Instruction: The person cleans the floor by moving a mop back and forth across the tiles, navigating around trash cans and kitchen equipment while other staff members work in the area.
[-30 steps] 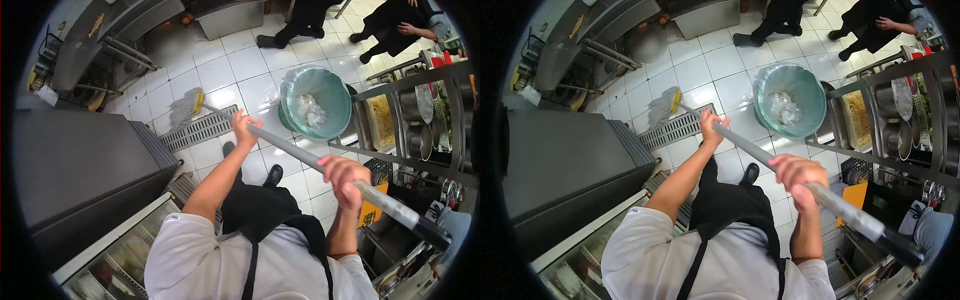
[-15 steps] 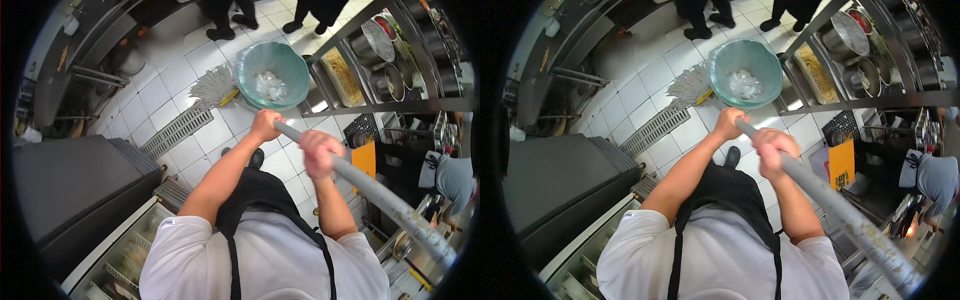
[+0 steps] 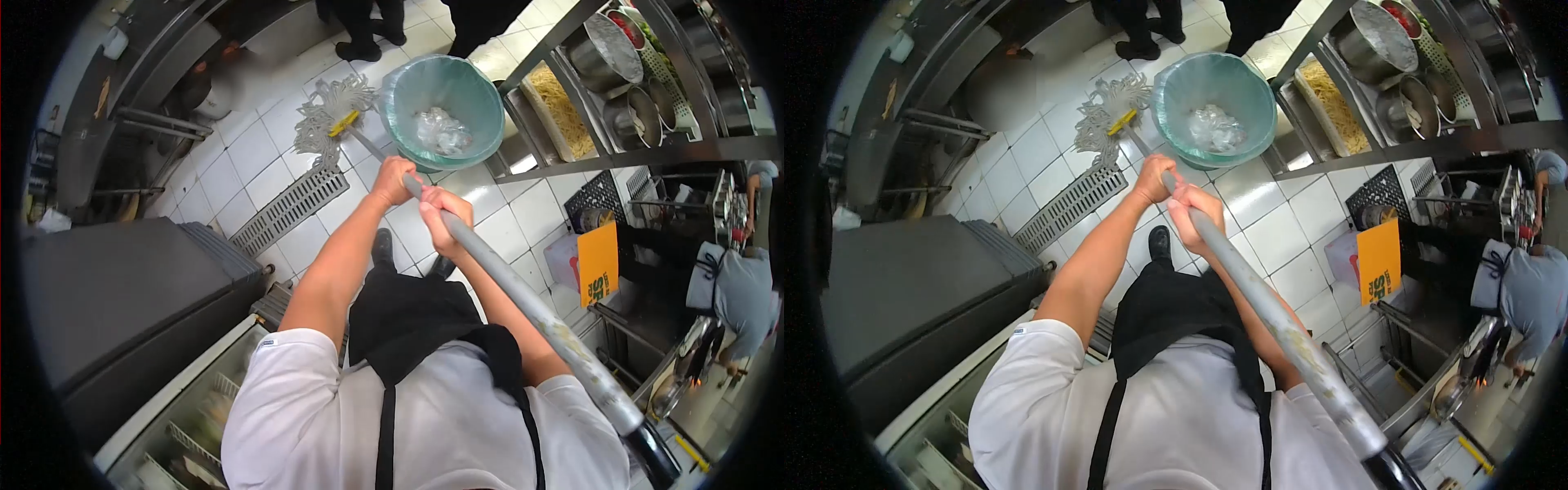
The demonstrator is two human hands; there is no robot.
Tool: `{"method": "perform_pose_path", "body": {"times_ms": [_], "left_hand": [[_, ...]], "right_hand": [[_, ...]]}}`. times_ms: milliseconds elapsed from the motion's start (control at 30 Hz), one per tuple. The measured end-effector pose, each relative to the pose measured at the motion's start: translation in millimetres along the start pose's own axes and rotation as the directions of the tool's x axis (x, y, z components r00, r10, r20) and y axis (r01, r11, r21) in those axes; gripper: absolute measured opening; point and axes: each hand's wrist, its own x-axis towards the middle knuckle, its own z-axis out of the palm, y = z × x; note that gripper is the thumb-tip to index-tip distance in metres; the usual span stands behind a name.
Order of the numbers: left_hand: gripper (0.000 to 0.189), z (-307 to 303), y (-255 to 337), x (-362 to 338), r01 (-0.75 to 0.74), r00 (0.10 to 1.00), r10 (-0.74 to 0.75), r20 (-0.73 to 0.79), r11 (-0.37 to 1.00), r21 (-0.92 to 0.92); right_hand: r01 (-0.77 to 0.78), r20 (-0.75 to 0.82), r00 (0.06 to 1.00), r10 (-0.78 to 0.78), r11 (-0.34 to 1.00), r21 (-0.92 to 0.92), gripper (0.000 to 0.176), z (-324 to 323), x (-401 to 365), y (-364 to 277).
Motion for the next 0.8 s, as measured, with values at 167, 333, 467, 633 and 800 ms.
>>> {"method": "perform_pose_path", "body": {"times_ms": [167,333,467,633,800], "left_hand": [[0.025,57,79,-2,0.022,0.974,-0.049,-0.221,0.992,-0.123],[0.018,117,199,3,0.197,0.957,-0.229,-0.176,0.963,-0.183],[0.022,154,218,1,0.261,0.964,-0.226,0.138,0.903,-0.343],[0.021,172,215,-19,0.305,0.950,-0.311,0.033,0.900,-0.310],[0.021,141,194,-50,0.316,0.934,-0.348,-0.085,0.912,-0.262]], "right_hand": [[-0.101,0.021,0.995,0.102,0.993,-0.062,0.022,-78,-3,-67],[-0.101,-0.192,0.973,0.131,0.982,0.161,0.023,-163,-11,-117],[-0.056,-0.143,0.980,0.135,0.888,0.457,0.037,-227,-20,-109],[-0.127,0.096,0.991,0.090,0.848,0.515,0.038,-237,-14,-86],[-0.295,0.175,0.954,0.242,0.851,0.435,0.037,-171,-38,-43]]}}
